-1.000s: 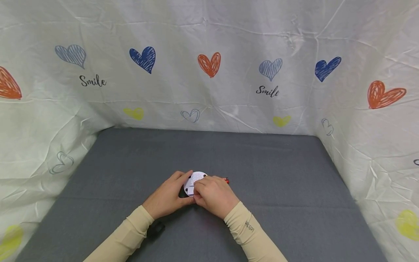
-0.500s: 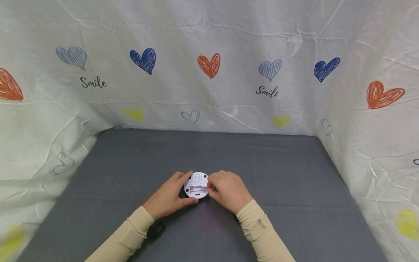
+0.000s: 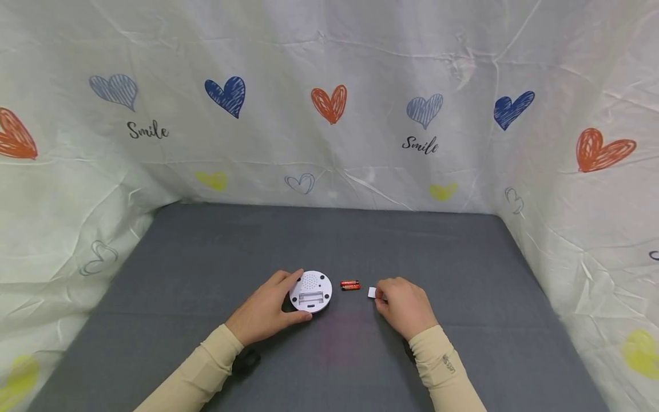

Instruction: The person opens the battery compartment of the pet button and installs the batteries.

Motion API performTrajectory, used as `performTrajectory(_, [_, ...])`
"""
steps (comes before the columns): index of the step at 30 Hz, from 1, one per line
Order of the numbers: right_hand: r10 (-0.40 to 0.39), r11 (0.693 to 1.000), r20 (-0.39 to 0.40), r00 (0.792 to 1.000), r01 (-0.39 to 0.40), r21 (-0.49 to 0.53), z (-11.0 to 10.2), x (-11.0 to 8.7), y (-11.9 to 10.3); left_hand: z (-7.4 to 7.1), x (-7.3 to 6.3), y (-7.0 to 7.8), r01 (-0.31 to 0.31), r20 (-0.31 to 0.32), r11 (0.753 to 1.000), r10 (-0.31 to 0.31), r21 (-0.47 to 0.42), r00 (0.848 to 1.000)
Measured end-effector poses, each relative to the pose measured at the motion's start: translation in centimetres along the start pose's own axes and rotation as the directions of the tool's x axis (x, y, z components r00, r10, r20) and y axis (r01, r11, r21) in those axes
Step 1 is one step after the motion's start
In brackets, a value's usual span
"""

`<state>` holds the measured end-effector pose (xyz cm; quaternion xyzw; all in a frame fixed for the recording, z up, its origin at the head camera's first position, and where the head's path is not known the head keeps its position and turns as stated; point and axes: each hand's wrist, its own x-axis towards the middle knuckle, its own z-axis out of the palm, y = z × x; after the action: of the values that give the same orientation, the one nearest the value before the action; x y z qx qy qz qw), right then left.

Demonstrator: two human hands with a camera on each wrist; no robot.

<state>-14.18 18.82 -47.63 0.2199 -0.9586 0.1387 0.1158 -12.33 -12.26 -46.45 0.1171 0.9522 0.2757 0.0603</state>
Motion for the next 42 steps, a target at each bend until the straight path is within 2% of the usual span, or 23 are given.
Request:
performTrajectory(6, [0.028,1.0,0.036,0.999,-0.028,-0.009,-0.2,0.0,0.2,-0.1,0.0,0.0,-0.006,-0.006,1.0,0.006,0.0,1.0])
performTrajectory(10, [0.039,0.999,0.04,0.998,-0.039,0.022,-0.4,0.6,0.1,-0.1,0.0,-0.1,-0.013,-0.004,1.0,0.013,-0.004,1.0])
performTrajectory(14, [0.045,0.997,0.031,0.999,-0.046,0.053,-0.2,2.2,-0.4,-0.1,-0.1,-0.2,-0.012,-0.006,1.0,0.012,-0.006,1.0])
performTrajectory(19, [0.039,0.995,0.058,0.998,-0.043,0.085,1.0,4.5,-1.5,0.1,-0.2,-0.4,-0.002,0.003,1.0,0.002,0.002,1.0])
performTrajectory(23, [0.038,0.994,0.07,0.997,-0.044,0.098,1.8,5.4,-2.0,0.1,-0.1,-0.3,-0.005,0.006,1.0,0.005,-0.01,1.0])
performTrajectory(30, [0.044,0.995,0.049,0.998,-0.048,0.087,2.3,5.6,-2.0,0.0,0.0,-0.1,-0.008,0.004,1.0,0.008,-0.012,1.0])
performTrajectory(42, [0.05,0.997,0.071,0.996,-0.055,0.06,2.5,5.6,-2.2,0.0,0.0,-0.2,-0.012,0.0,1.0,0.012,-0.01,1.0])
